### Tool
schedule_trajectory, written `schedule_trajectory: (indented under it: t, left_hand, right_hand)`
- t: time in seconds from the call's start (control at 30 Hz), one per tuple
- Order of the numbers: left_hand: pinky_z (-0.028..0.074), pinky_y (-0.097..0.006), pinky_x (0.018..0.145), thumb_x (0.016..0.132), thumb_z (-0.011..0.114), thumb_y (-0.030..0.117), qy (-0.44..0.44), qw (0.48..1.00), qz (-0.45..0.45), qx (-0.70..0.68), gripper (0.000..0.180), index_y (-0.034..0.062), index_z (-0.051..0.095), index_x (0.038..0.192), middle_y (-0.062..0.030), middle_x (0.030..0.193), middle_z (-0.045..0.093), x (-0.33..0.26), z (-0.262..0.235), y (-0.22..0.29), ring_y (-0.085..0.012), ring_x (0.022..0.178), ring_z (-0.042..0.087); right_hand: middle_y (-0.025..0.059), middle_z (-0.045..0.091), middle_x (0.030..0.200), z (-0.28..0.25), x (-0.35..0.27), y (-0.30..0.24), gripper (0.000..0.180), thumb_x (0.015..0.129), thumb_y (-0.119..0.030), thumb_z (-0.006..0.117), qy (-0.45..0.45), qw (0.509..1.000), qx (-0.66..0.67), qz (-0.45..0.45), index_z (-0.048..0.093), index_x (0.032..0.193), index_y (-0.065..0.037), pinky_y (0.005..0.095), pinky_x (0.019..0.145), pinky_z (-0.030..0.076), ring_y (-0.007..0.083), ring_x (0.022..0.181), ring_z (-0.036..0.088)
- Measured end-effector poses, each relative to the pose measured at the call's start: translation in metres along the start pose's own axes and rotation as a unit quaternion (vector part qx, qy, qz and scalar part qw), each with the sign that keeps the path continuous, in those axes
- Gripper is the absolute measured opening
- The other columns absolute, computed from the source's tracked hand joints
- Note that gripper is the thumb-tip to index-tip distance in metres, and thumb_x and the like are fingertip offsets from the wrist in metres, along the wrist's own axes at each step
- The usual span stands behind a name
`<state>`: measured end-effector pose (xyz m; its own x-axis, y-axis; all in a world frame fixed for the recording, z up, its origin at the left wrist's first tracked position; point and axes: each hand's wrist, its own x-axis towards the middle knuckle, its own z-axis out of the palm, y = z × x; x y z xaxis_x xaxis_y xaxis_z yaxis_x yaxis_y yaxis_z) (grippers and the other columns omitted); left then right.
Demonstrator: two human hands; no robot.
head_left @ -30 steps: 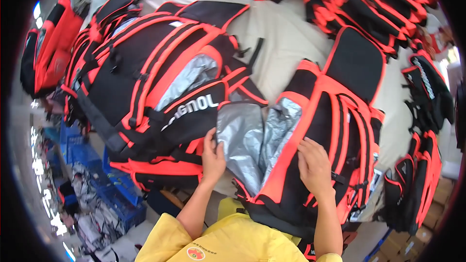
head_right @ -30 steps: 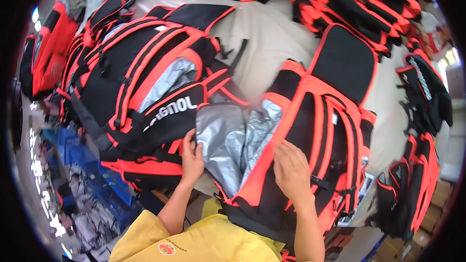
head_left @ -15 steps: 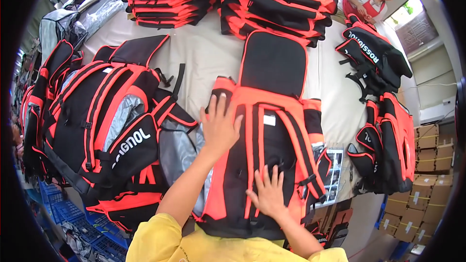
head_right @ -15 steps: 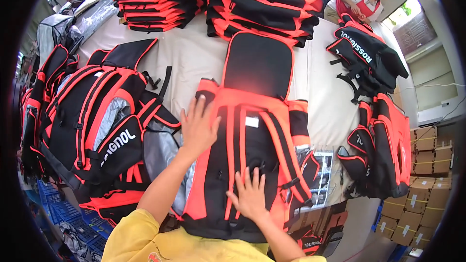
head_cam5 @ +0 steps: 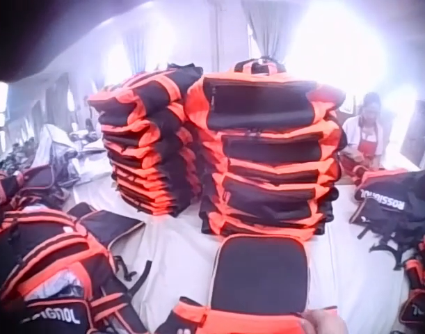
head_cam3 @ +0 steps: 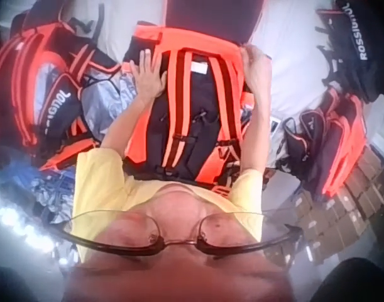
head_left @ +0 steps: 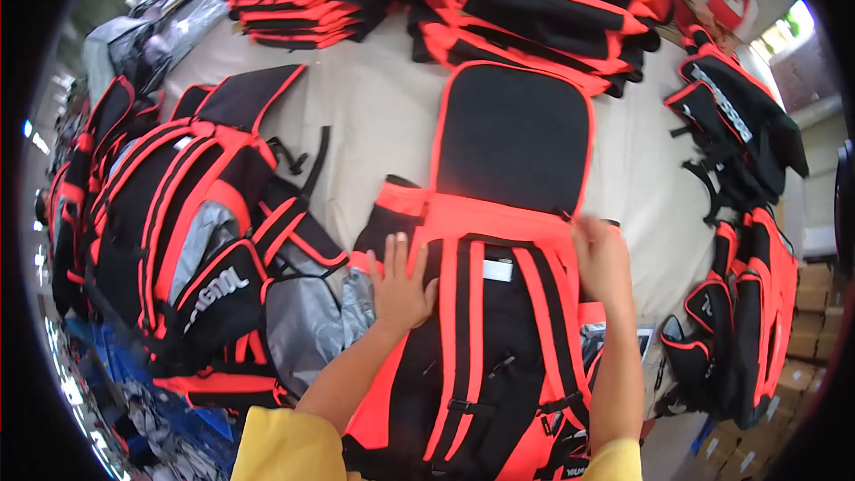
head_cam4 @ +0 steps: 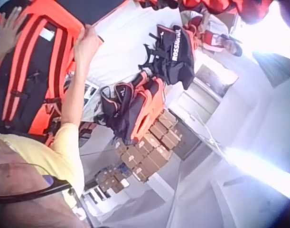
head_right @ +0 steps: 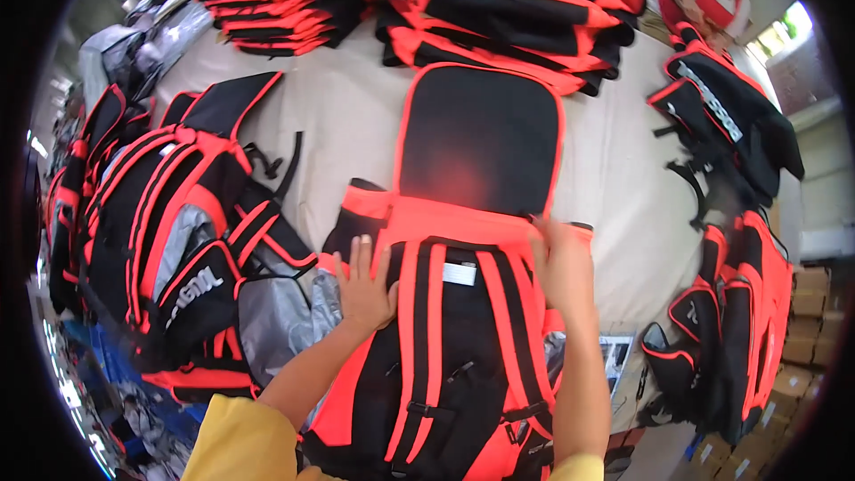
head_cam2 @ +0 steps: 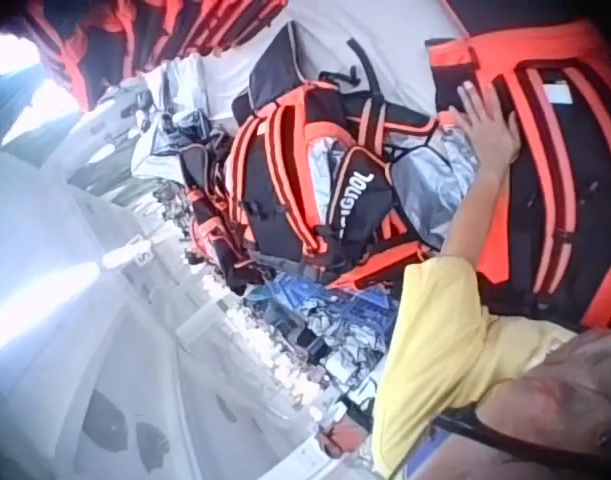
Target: Inspecting and folding black and red backpacks for packaging in a factory setting.
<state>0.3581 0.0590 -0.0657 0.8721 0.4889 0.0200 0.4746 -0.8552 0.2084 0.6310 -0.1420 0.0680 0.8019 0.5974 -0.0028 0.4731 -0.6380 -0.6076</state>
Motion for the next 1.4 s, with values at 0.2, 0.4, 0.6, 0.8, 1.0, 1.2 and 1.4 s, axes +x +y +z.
schedule_trajectory:
  t: [0.2,0.4,0.6,0.8,1.0,1.2,1.4]
  left_hand:
    - [0.01,-0.074,0.125,0.09,0.071,0.036,0.02,1.0,0.006,0.017,0.081,0.0067,0.043,0.16,-0.0322,0.167,0.031,-0.004,0.003,-0.013,-0.0485,0.16,0.022]
    - [0.01,-0.073,0.125,0.091,0.07,0.034,0.026,0.999,0.008,0.017,0.08,0.0063,0.042,0.161,-0.0327,0.167,0.032,-0.005,0.003,-0.016,-0.0494,0.16,0.023]
    - [0.012,-0.074,0.124,0.085,0.077,0.035,0.025,1.0,0.01,-0.006,0.086,0.0078,0.045,0.16,-0.0319,0.167,0.033,-0.001,0.005,-0.013,-0.0495,0.159,0.025]
    - [0.011,-0.074,0.124,0.093,0.069,0.043,-0.001,1.0,-0.004,0.013,0.078,0.0081,0.046,0.159,-0.0313,0.167,0.032,-0.003,-0.001,-0.014,-0.0478,0.16,0.023]
    - [0.011,-0.073,0.125,0.091,0.07,0.041,-0.002,1.0,0.011,0.017,0.081,0.0073,0.044,0.16,-0.0317,0.167,0.032,0.002,0.013,-0.004,-0.048,0.16,0.023]
    - [0.01,-0.073,0.125,0.091,0.069,0.036,0.022,0.999,-0.014,0.037,0.079,0.0066,0.043,0.16,-0.0331,0.165,0.033,-0.014,-0.005,-0.029,-0.0496,0.159,0.024]
    - [0.01,-0.072,0.125,0.092,0.068,0.035,0.022,1.0,0.011,0.016,0.076,0.0069,0.044,0.159,-0.0323,0.166,0.033,0.002,0.007,-0.008,-0.0484,0.159,0.024]
  right_hand:
    - [0.0146,0.074,0.117,0.008,0.083,0.071,0.039,0.109,-0.028,0.063,-0.01,0.911,0.332,0.245,0.066,0.132,0.003,0.0336,0.083,0.059,0.0202,0.1,0.073]
    - [0.0114,0.073,0.098,0.042,0.06,0.053,0.031,0.096,-0.021,0.078,-0.061,0.998,-0.007,0.028,0.068,0.116,0.0,0.0396,0.077,0.057,0.0257,0.087,0.072]
    - [0.0141,0.071,0.097,0.091,0.07,0.049,0.019,0.093,-0.018,0.075,-0.041,0.964,-0.253,-0.074,0.068,0.104,-0.003,0.0501,0.076,0.057,0.0362,0.094,0.073]
    - [0.0135,0.074,0.102,0.126,0.088,-0.014,0.017,0.093,-0.022,0.075,-0.081,0.948,-0.268,-0.149,0.072,0.098,-0.006,0.0454,0.072,0.062,0.0323,0.092,0.075]
    - [0.0138,0.072,0.081,0.22,0.086,-0.094,0.005,0.081,-0.011,0.068,0.009,0.966,-0.126,-0.227,0.071,0.082,-0.008,0.044,0.058,0.062,0.0315,0.074,0.076]
    - [0.0182,0.071,0.105,0.12,0.13,-0.072,0.036,0.097,-0.033,0.071,0.197,0.975,0.006,-0.102,0.067,0.116,-0.003,0.0485,0.08,0.061,0.0395,0.097,0.072]
    - [0.0091,0.069,0.089,0.024,0.141,0.05,0.057,0.101,-0.029,0.074,-0.065,0.915,0.338,0.209,0.055,0.143,0.005,0.0394,0.077,0.058,0.0269,0.078,0.073]
